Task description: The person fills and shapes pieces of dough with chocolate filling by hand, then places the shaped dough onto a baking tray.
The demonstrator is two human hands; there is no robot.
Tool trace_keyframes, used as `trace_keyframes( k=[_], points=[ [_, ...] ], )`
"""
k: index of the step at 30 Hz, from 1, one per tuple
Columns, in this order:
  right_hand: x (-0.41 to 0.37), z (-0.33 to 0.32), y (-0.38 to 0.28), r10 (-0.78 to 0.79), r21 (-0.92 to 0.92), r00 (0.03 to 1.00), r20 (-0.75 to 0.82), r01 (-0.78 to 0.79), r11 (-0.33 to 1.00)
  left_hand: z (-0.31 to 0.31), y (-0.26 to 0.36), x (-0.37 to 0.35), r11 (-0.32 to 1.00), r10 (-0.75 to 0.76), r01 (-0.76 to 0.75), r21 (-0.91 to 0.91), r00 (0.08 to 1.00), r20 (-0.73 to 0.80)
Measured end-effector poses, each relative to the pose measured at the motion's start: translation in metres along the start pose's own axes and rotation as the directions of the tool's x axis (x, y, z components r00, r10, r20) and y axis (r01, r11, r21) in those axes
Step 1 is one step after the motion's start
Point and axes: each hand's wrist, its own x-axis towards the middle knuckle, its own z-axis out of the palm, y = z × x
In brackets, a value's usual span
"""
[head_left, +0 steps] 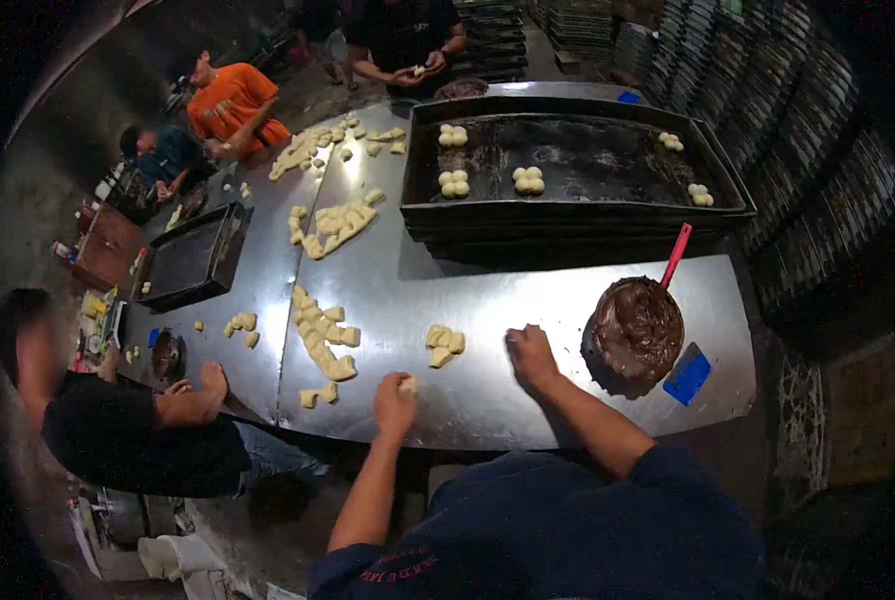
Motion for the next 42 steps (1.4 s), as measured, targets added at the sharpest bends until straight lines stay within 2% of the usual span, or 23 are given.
trace_keyframes(
  k=[1, 2, 4, 7, 11, 12, 16, 19, 22, 24, 26, 27, 28, 30, 32, 33, 34, 36, 37, 38, 39, 40, 42],
  points=[
    [-0.015, -0.003, 0.018, -0.208, -0.140, 0.977, -0.054, 0.199, 0.970, 0.003, 0.002, -0.004, 0.991, 0.110, -0.112, 0.080, 0.994, 0.027],
    [-0.026, -0.043, -0.030, -0.211, -0.346, 0.977, -0.021, 0.191, 0.918, 0.004, 0.005, -0.008, 0.989, 0.125, -0.125, 0.085, 0.992, 0.004],
    [-0.059, -0.039, -0.024, -0.167, -0.252, 0.985, 0.043, 0.173, 0.952, 0.010, 0.018, -0.018, 0.939, 0.240, -0.226, 0.260, 0.971, -0.021],
    [-0.045, -0.010, -0.041, -0.330, -0.209, 0.936, 0.125, 0.350, 0.913, 0.033, -0.001, -0.013, 0.939, 0.275, -0.261, 0.224, 0.961, -0.037],
    [-0.002, -0.019, -0.012, -0.152, -0.146, 0.982, -0.111, 0.135, 0.980, 0.017, 0.024, -0.007, 0.976, 0.195, -0.198, 0.093, 0.980, 0.042],
    [-0.015, -0.033, -0.012, -0.210, -0.279, 0.970, -0.123, 0.170, 0.945, 0.017, 0.014, -0.009, 0.976, 0.190, -0.194, 0.098, 0.981, 0.044],
    [-0.072, -0.037, -0.028, -0.131, -0.128, 0.990, -0.049, 0.124, 0.984, 0.022, 0.001, -0.010, 0.915, 0.355, -0.357, 0.188, 0.934, 0.046],
    [-0.028, -0.017, -0.047, 0.273, 0.046, 0.952, 0.136, -0.281, 0.958, 0.024, 0.008, -0.014, 0.885, 0.381, -0.334, 0.323, 0.920, -0.092],
    [0.039, 0.013, -0.048, -0.073, 0.003, 0.996, 0.055, 0.073, 0.997, 0.030, 0.006, -0.015, 0.933, 0.249, -0.226, 0.282, 0.967, -0.048],
    [0.060, 0.023, -0.044, -0.097, -0.174, 0.979, 0.180, 0.128, 0.976, 0.029, 0.011, -0.012, 0.983, 0.124, -0.131, 0.131, 0.991, 0.055],
    [0.066, 0.021, -0.058, -0.235, -0.305, 0.972, 0.022, 0.230, 0.924, 0.029, 0.035, -0.006, 0.972, -0.196, 0.204, -0.117, 0.978, 0.075],
    [0.067, 0.017, -0.072, -0.279, -0.158, 0.957, -0.085, 0.264, 0.952, 0.025, 0.057, 0.000, 0.957, -0.144, 0.131, -0.258, 0.989, -0.032],
    [0.062, -0.003, -0.105, -0.163, 0.149, 0.981, -0.105, 0.177, 0.973, 0.022, 0.085, 0.004, 0.919, -0.115, 0.058, -0.389, 0.986, -0.125],
    [0.047, -0.040, -0.160, -0.159, 0.333, 0.978, -0.135, 0.196, 0.922, 0.003, 0.153, 0.002, 0.841, -0.089, 0.034, -0.540, 0.993, -0.076],
    [0.042, -0.076, -0.188, -0.249, 0.196, 0.853, -0.458, 0.370, 0.908, 0.000, 0.201, -0.005, 0.333, -0.010, 0.084, -0.939, 0.996, 0.086],
    [0.048, -0.100, -0.193, -0.205, 0.171, 0.823, -0.529, 0.340, 0.925, -0.006, 0.220, -0.006, 0.256, 0.085, 0.187, -0.948, 0.973, 0.215],
    [0.052, -0.122, -0.197, -0.179, 0.149, 0.784, -0.595, 0.326, 0.933, -0.013, 0.260, -0.011, 0.204, 0.054, 0.250, -0.947, 0.963, 0.266],
    [0.049, -0.150, -0.208, -0.046, 0.418, 0.805, -0.592, 0.355, 0.836, -0.010, 0.301, -0.013, 0.347, 0.038, 0.172, -0.922, 0.980, 0.197],
    [0.046, -0.139, -0.193, -0.294, -0.010, 0.689, -0.663, 0.385, 0.923, -0.005, 0.298, -0.009, 0.322, 0.053, 0.213, -0.923, 0.969, 0.242],
    [0.032, -0.132, -0.184, -0.499, -0.205, 0.652, -0.571, 0.476, 0.855, -0.001, 0.301, -0.004, 0.294, 0.066, 0.252, -0.922, 0.957, 0.282],
    [0.018, -0.128, -0.175, -0.454, -0.105, 0.657, -0.602, 0.498, 0.861, 0.009, 0.310, -0.008, 0.170, -0.076, 0.346, -0.923, 0.938, 0.338],
    [0.004, -0.128, -0.173, -0.404, 0.001, 0.665, -0.627, 0.520, 0.854, 0.021, 0.295, -0.003, 0.296, -0.069, 0.432, -0.852, 0.899, 0.432],
    [-0.037, -0.128, -0.155, 0.136, 0.377, 0.934, -0.330, -0.001, 0.926, 0.071, 0.254, 0.003, 0.288, -0.130, 0.694, -0.660, 0.711, 0.691]
  ],
)
